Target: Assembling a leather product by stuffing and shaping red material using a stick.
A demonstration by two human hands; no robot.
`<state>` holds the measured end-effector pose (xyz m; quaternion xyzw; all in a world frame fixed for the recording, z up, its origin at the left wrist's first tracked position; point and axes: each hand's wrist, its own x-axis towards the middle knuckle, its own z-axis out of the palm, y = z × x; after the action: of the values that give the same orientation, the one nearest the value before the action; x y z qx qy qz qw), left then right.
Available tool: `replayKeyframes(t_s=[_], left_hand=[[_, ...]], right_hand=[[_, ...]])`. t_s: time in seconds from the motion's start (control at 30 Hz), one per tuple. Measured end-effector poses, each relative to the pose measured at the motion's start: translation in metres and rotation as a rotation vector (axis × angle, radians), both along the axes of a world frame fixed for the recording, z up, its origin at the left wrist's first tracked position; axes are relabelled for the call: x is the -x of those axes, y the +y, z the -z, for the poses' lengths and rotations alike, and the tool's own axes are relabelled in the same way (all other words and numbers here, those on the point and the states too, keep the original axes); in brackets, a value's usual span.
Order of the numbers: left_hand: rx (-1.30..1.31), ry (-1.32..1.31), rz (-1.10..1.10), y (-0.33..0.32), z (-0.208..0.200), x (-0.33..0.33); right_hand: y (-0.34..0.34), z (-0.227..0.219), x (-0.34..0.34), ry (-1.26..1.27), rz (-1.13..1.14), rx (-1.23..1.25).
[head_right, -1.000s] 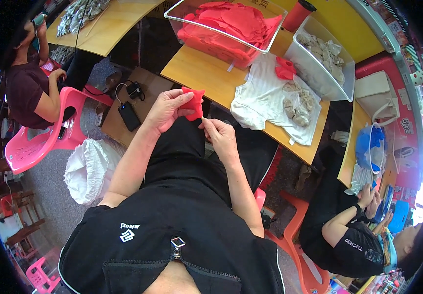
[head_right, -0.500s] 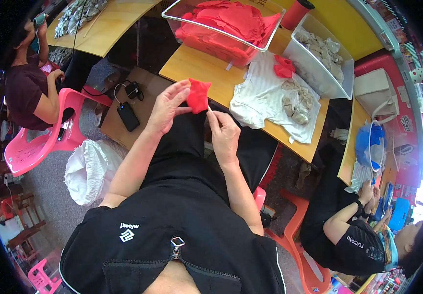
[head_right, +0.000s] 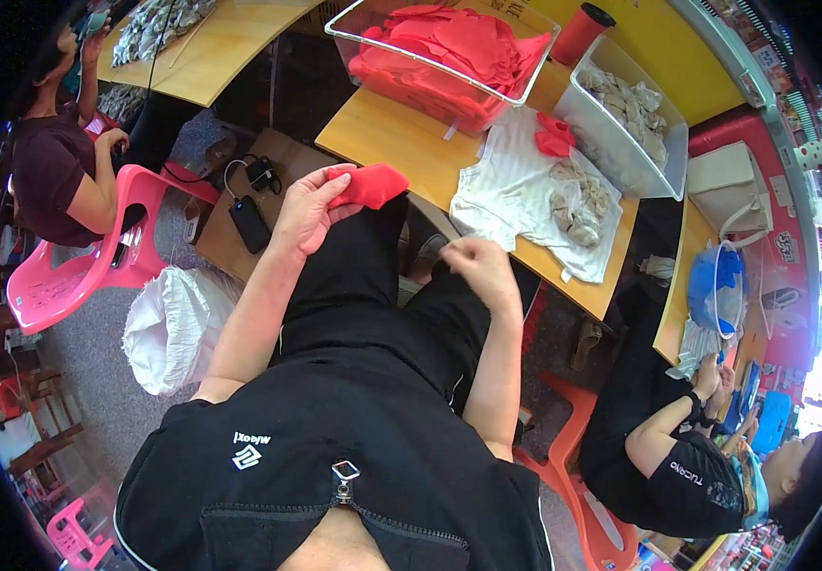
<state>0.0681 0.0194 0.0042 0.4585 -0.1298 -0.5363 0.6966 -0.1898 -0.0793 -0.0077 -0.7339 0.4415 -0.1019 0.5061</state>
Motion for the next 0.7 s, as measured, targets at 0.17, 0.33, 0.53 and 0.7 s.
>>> replayKeyframes(t_s=[0.17, 0.33, 0.53, 0.7], left_hand=[[-0.008, 0.016, 0.087, 0.000, 0.001, 0.021], [0.005, 0.060, 0.121, -0.001, -0.003, 0.043], [-0.117, -0.137, -0.001, 0.001, 0.010, 0.046], [0.005, -0.507, -0.080, -0.002, 0.017, 0.046]], right_hand=[[0.021, -0.026, -0.047, -0.685, 0.374, -0.288], [0.033, -0.016, -0.067, -0.753, 0.455, -0.231], [0.040, -0.015, -0.073, -0.528, 0.444, 0.342], [0.048, -0.017, -0.077, -0.531, 0.400, 0.450]])
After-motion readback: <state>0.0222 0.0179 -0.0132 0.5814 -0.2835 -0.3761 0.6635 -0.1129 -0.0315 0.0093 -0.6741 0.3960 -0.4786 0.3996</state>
